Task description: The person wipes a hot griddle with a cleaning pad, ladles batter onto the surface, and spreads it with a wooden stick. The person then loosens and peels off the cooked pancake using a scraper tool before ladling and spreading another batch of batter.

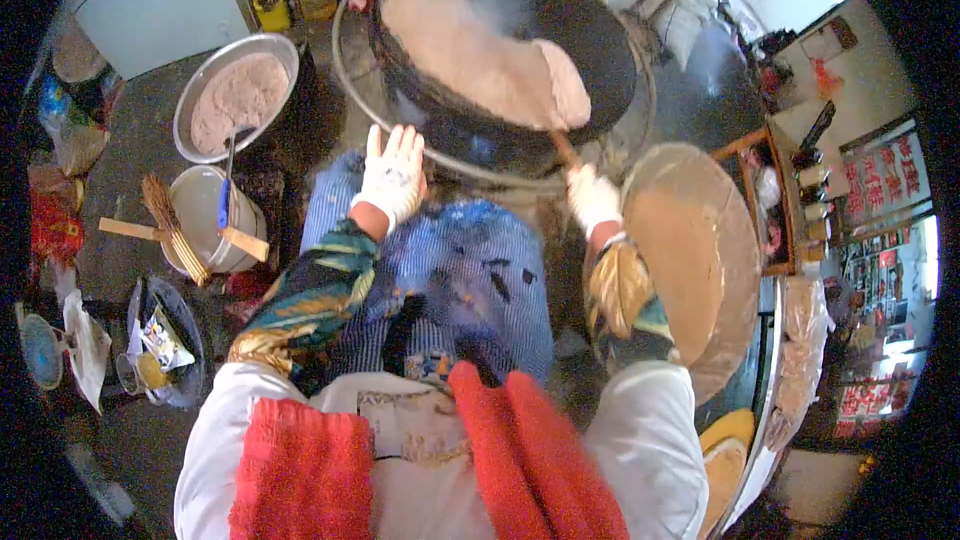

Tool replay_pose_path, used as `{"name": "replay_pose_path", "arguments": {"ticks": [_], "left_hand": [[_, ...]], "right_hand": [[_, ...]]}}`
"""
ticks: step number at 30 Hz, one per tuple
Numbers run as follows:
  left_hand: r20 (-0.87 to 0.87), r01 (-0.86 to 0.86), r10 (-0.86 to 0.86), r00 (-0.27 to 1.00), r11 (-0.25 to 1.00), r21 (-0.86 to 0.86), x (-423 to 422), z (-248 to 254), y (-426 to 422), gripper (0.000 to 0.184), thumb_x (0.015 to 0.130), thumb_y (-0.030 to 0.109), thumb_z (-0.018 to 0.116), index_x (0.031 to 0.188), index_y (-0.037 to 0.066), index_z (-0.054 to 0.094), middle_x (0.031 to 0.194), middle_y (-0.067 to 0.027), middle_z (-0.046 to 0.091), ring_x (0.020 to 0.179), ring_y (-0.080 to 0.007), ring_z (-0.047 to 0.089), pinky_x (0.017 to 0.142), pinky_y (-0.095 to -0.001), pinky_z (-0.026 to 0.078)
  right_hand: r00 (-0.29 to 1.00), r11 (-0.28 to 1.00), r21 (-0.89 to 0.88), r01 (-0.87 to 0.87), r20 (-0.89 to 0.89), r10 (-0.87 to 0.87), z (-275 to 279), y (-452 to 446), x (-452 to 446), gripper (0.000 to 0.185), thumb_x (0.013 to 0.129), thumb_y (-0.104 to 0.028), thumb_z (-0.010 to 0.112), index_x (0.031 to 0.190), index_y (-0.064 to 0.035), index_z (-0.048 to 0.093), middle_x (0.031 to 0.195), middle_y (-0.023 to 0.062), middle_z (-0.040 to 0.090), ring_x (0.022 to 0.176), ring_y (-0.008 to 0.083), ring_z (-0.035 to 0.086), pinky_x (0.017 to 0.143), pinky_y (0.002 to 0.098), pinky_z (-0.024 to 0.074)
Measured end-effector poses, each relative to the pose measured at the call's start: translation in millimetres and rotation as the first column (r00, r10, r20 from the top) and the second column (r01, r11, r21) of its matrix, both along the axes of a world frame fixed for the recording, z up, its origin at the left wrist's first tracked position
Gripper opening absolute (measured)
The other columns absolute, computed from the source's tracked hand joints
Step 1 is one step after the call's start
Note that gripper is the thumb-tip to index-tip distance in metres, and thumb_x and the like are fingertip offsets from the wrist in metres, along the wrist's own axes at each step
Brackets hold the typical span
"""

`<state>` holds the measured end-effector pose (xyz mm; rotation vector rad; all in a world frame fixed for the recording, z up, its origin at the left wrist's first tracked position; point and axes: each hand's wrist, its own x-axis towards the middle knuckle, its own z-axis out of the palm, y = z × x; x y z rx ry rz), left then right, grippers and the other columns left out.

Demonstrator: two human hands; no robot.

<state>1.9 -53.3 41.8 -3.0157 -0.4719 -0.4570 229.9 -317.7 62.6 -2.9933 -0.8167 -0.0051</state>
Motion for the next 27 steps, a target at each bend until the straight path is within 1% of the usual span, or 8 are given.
{"name": "replay_pose_path", "arguments": {"ticks": [3, 7, 11, 15, 17, 19, 23, 27], "left_hand": [[-0.01, -0.003, 0.003, 1.0, 1.0, 0.004, -1.9, 6.2, 10.6, 0.058, 0.08, 0.025, 0.056, 0.13, -0.003, 0.045, 0.138, -0.0182, 0.043, 0.132, -0.032, 0.035, 0.111, -0.0577, 0.01], [-0.14, -0.067, 0.065, 0.988, 0.998, -0.006, 0.9, 16.1, 20.6, 0.063, 0.078, 0.03, 0.06, 0.132, 0.0, 0.043, 0.139, -0.0164, 0.042, 0.132, -0.0306, 0.036, 0.11, -0.0584, 0.01], [-0.157, -0.133, 0.135, 0.978, 0.991, 0.024, 3.1, 14.1, 28.5, 0.059, 0.079, 0.026, 0.058, 0.132, 0.004, 0.044, 0.141, -0.0128, 0.042, 0.133, -0.0282, 0.035, 0.11, -0.0579, 0.01], [-0.183, -0.161, 0.163, 0.97, 0.987, 0.025, 3.6, 15.4, 40.4, 0.059, 0.079, 0.025, 0.056, 0.133, 0.006, 0.043, 0.142, -0.012, 0.041, 0.133, -0.0283, 0.035, 0.11, -0.0577, 0.01], [-0.123, -0.159, 0.157, 0.98, 0.987, -0.006, 0.5, 10.3, 46.0, 0.061, 0.08, 0.024, 0.056, 0.136, 0.007, 0.04, 0.143, -0.0121, 0.04, 0.133, -0.0285, 0.035, 0.11, -0.0572, 0.011], [-0.13, -0.165, 0.167, 0.977, 0.986, 0.03, 1.7, -1.6, 56.7, 0.062, 0.08, 0.024, 0.056, 0.136, 0.008, 0.037, 0.145, -0.0122, 0.036, 0.135, -0.0279, 0.031, 0.109, -0.0583, 0.012], [-0.122, -0.206, 0.203, 0.971, 0.978, -0.01, 0.8, 26.9, 49.2, 0.057, 0.076, 0.024, 0.06, 0.129, 0.007, 0.045, 0.139, -0.0125, 0.042, 0.13, -0.0285, 0.036, 0.107, -0.0595, 0.015], [0.124, 0.092, -0.079, 0.989, 0.991, -0.102, 6.9, 18.7, -9.7, 0.055, 0.075, 0.025, 0.06, 0.124, 0.002, 0.048, 0.13, -0.0158, 0.049, 0.125, -0.0314, 0.041, 0.107, -0.0586, 0.016]], "right_hand": [[0.958, 0.999, 0.033, -0.021, 0.285, 0.011, -15.6, -16.5, 40.0, 0.036, 0.095, -0.039, 0.039, 0.092, -0.0056, 0.052, 0.077, 0.0225, 0.064, 0.068, 0.0412, 0.062, 0.062, 0.0521, 0.0489], [0.995, 0.998, -0.05, 0.033, 0.094, -0.028, 4.7, 2.6, 22.5, 0.033, 0.094, -0.038, 0.041, 0.094, -0.0074, 0.054, 0.085, 0.0241, 0.064, 0.084, 0.0435, 0.06, 0.077, 0.0527, 0.0447], [0.987, 0.99, -0.008, 0.144, 0.076, -0.143, -7.7, -4.2, 43.8, 0.033, 0.095, -0.038, 0.04, 0.095, -0.0074, 0.054, 0.085, 0.0241, 0.064, 0.083, 0.0445, 0.059, 0.076, 0.0533, 0.0449], [0.996, 0.998, 0.036, -0.043, 0.074, 0.04, 7.7, 9.6, 10.3, 0.037, 0.095, -0.043, 0.038, 0.101, -0.0079, 0.05, 0.085, 0.0251, 0.063, 0.084, 0.0454, 0.059, 0.074, 0.0534, 0.0459], [0.998, 0.994, -0.105, -0.04, 0.042, 0.045, -8.0, 4.0, 10.2, 0.037, 0.095, -0.042, 0.038, 0.099, -0.0081, 0.051, 0.089, 0.025, 0.063, 0.086, 0.0439, 0.06, 0.075, 0.0532, 0.046], [0.99, 0.991, -0.047, 0.124, 0.072, -0.12, -17.1, -11.1, 43.7, 0.037, 0.095, -0.041, 0.038, 0.097, -0.0081, 0.054, 0.091, 0.0246, 0.064, 0.088, 0.0426, 0.06, 0.077, 0.0525, 0.0461], [0.99, 0.999, 0.029, 0.041, 0.135, -0.045, 12.3, 7.8, 23.0, 0.038, 0.095, -0.041, 0.039, 0.098, -0.0068, 0.055, 0.087, 0.0251, 0.063, 0.086, 0.043, 0.06, 0.076, 0.0534, 0.0455], [0.983, 0.995, -0.004, 0.099, 0.152, -0.097, -15.7, -5.6, 37.9, 0.037, 0.095, -0.041, 0.039, 0.096, -0.0069, 0.053, 0.082, 0.0255, 0.063, 0.079, 0.044, 0.06, 0.075, 0.0529, 0.0462]]}}
